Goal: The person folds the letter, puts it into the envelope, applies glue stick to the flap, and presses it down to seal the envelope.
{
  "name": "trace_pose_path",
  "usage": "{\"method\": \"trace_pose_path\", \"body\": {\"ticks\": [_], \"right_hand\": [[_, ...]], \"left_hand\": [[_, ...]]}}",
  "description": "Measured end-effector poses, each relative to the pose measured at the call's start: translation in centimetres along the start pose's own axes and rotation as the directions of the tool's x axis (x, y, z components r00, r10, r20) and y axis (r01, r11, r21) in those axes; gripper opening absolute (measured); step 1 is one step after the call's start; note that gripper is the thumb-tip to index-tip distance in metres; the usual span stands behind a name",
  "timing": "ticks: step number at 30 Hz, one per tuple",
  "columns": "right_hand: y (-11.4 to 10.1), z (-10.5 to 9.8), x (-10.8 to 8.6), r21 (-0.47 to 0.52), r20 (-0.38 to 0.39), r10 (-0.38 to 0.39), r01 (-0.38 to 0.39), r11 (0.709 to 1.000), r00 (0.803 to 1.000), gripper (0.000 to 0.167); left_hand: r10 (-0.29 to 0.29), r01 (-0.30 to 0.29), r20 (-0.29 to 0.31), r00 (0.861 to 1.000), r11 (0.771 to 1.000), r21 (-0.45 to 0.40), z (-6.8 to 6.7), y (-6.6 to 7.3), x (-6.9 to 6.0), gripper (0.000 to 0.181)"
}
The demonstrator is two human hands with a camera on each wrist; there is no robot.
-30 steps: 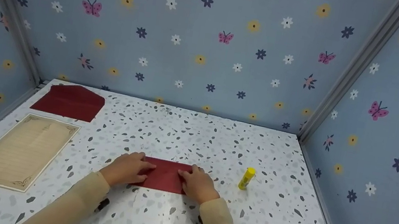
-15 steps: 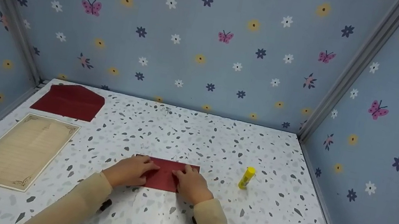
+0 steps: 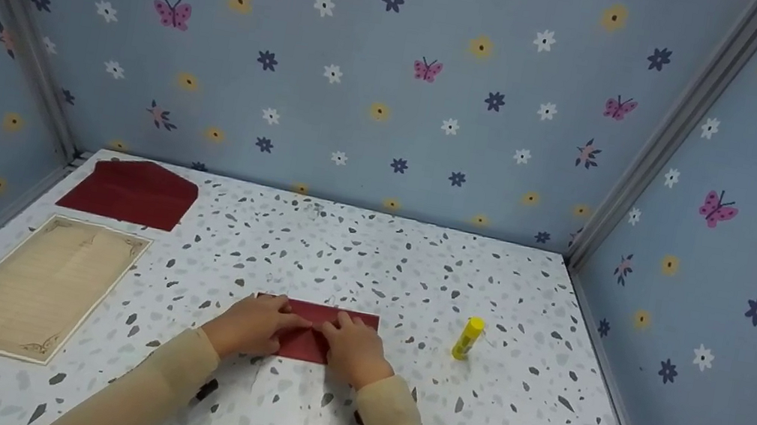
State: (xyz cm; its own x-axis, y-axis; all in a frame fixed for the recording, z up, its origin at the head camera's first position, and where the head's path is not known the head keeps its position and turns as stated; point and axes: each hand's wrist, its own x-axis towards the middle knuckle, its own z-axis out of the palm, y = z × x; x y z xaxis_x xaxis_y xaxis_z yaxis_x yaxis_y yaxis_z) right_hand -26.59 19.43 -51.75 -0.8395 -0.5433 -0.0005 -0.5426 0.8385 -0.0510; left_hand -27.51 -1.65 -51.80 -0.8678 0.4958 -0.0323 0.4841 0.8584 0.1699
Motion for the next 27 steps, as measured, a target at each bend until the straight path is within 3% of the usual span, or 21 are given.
{"method": "trace_pose_path", "body": {"ticks": [10,17,27], "right_hand": [[-0.67,-0.49,0.53,-0.086,0.021,0.001,0.001,0.996,1.000,0.032],[-0.46,-0.48,0.83,-0.083,0.057,0.029,-0.025,0.996,0.998,0.047],[-0.54,-0.34,0.68,-0.084,0.063,0.054,-0.049,0.995,0.997,0.049]], "left_hand": [[-0.021,0.022,0.011,1.000,1.000,-0.023,-0.37,0.19,-0.11,0.051],[-0.024,0.024,0.008,1.000,1.000,-0.009,-0.34,0.01,-0.19,0.052],[-0.018,0.018,-0.004,1.000,0.999,0.045,0.08,-0.05,-0.18,0.054]]}}
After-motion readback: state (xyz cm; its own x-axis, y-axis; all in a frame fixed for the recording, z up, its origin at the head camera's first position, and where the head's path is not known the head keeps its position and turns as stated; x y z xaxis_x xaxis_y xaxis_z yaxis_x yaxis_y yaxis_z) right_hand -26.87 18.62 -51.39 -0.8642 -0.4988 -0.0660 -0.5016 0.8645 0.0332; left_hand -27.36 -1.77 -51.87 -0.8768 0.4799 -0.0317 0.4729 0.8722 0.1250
